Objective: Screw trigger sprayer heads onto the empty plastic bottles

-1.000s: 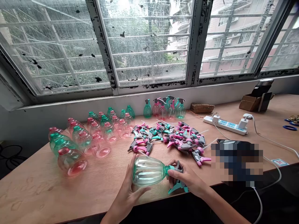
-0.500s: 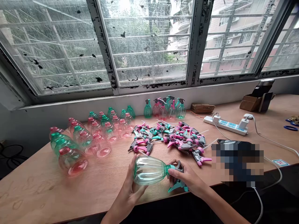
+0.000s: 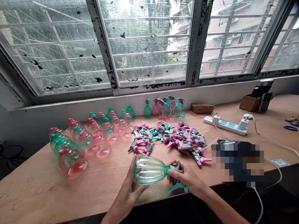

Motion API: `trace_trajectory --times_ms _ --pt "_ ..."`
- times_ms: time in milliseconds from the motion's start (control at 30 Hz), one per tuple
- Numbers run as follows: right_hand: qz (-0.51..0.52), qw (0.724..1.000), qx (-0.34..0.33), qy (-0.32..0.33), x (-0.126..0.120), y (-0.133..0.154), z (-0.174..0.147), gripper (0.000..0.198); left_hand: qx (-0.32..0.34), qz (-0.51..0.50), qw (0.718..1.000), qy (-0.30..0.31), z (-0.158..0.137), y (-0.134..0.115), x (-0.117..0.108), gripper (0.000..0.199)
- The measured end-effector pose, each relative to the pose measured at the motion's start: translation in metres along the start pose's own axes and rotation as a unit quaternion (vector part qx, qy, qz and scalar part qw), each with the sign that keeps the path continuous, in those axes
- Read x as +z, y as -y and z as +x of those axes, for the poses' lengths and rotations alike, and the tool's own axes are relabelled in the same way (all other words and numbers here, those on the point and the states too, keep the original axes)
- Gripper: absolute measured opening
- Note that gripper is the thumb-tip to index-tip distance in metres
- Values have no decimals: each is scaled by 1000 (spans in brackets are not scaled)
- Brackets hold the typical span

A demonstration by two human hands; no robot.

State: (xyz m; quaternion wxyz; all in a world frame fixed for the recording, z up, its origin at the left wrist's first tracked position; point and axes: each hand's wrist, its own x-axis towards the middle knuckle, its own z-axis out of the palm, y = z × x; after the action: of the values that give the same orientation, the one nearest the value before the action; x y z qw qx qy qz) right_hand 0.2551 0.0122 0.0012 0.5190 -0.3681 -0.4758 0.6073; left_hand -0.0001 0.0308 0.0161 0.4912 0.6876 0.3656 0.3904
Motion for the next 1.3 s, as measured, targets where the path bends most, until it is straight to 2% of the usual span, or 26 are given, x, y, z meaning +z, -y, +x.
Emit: trace_trajectory --times_ms 100,267,467,633,867,1033,1133,1300 --pt "-7 1000 5 14 -1 -1 -1 41 -17 5 1000 -2 -1 1 -2 106" --pt "-4 1000 5 11 0 0 -2 41 -23 3 1000 19 -1 -1 -2 100" --pt "-10 1000 4 1 0 0 -1 43 -12 17 1000 -10 -2 -7 2 98" --pt "-16 1000 12 13 0 1 -3 44 -33 -1 999 23 -2 -1 -3 102" --pt "0 1000 -1 20 -1 -1 -1 38 2 5 1000 12 -2 -3 1 93" --pt "5 1000 10 23 0 -1 -2 41 -25 5 1000 14 -5 -1 -1 103" --pt "6 1000 6 23 0 -1 -1 40 -32 -6 999 25 -4 1 -3 98" --pt "0 1000 -5 15 0 -1 0 37 -1 77 997 -19 3 1 -4 91"
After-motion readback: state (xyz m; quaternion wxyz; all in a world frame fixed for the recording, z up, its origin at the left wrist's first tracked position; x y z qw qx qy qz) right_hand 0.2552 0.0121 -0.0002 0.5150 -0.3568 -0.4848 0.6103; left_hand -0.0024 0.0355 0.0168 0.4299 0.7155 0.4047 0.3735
